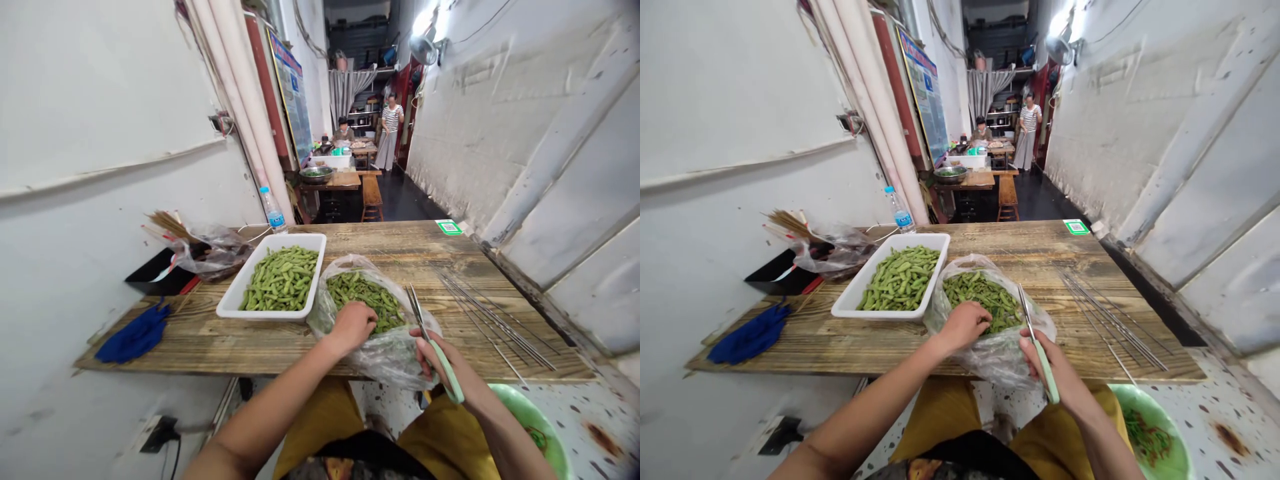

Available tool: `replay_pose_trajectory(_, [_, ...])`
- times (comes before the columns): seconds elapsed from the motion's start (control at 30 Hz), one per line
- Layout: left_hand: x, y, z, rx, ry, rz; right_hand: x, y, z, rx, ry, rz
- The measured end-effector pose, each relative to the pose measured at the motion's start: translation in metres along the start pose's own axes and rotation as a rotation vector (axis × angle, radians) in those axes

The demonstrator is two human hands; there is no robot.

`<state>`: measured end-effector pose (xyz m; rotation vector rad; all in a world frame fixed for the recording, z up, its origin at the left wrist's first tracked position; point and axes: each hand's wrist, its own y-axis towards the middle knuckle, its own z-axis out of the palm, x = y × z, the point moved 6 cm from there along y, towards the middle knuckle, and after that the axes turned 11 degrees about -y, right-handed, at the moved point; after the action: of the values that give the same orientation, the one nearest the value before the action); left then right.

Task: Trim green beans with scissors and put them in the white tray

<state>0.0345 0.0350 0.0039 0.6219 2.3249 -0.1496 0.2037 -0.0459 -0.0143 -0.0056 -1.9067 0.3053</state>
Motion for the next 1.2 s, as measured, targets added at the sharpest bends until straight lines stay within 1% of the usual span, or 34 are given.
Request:
replay_pose_trajectory(0.1, [-0.011, 0.009, 0.019, 0.051, 0.169, 0.022, -0.004, 0.0, 0.002, -0.01, -0.021, 0.042])
replay_pose_trajectory(0.2, [-0.017, 0.021, 0.032, 0.098, 0.296, -0.044, -0.006, -0.001, 0.006, -0.003, -0.026, 0.068])
replay_pose_trajectory(0.27, [-0.021, 0.028, 0.036, 0.116, 0.328, -0.049, -0.003, -0.002, 0.008, 0.01, -0.027, 0.07])
replay_pose_trajectory(0.33, [-0.023, 0.032, 0.034, 0.109, 0.298, -0.038, 0.001, -0.004, 0.008, 0.013, -0.031, 0.068])
replay_pose_trajectory(0.4, [-0.019, 0.033, 0.026, 0.057, 0.182, -0.068, 0.004, -0.005, 0.007, 0.008, -0.044, 0.062])
replay_pose_trajectory(0.43, [-0.014, 0.032, 0.02, 0.022, 0.081, -0.094, 0.004, -0.004, 0.005, 0.002, -0.062, 0.054])
replay_pose_trajectory(0.53, [0.002, 0.025, 0.008, -0.087, -0.35, -0.167, 0.003, -0.001, 0.002, -0.023, -0.168, 0.01])
replay_pose_trajectory(0.63, [0.018, 0.015, 0.008, -0.157, -0.755, -0.278, 0.003, 0.005, 0.004, -0.031, -0.274, -0.052])
replay_pose_trajectory(0.73, [0.026, 0.007, 0.015, -0.144, -0.983, -0.381, 0.006, 0.01, 0.01, -0.022, -0.325, -0.102])
replay_pose_trajectory(0.8, [0.026, 0.005, 0.017, -0.121, -1.036, -0.391, 0.011, 0.012, 0.013, -0.006, -0.338, -0.123])
replay_pose_trajectory(0.87, [0.027, 0.003, 0.015, -0.123, -1.045, -0.381, 0.017, 0.014, 0.017, 0.021, -0.348, -0.136])
replay_pose_trajectory(1.0, [0.028, -0.001, 0.011, -0.125, -1.067, -0.401, 0.024, 0.02, 0.024, 0.075, -0.382, -0.124])
replay_pose_trajectory(1.13, [0.029, -0.006, 0.008, -0.079, -1.085, -0.434, 0.02, 0.028, 0.03, 0.107, -0.382, -0.075])
replay_pose_trajectory(1.2, [0.031, -0.007, 0.004, -0.085, -1.076, -0.443, 0.014, 0.031, 0.034, 0.136, -0.358, -0.043])
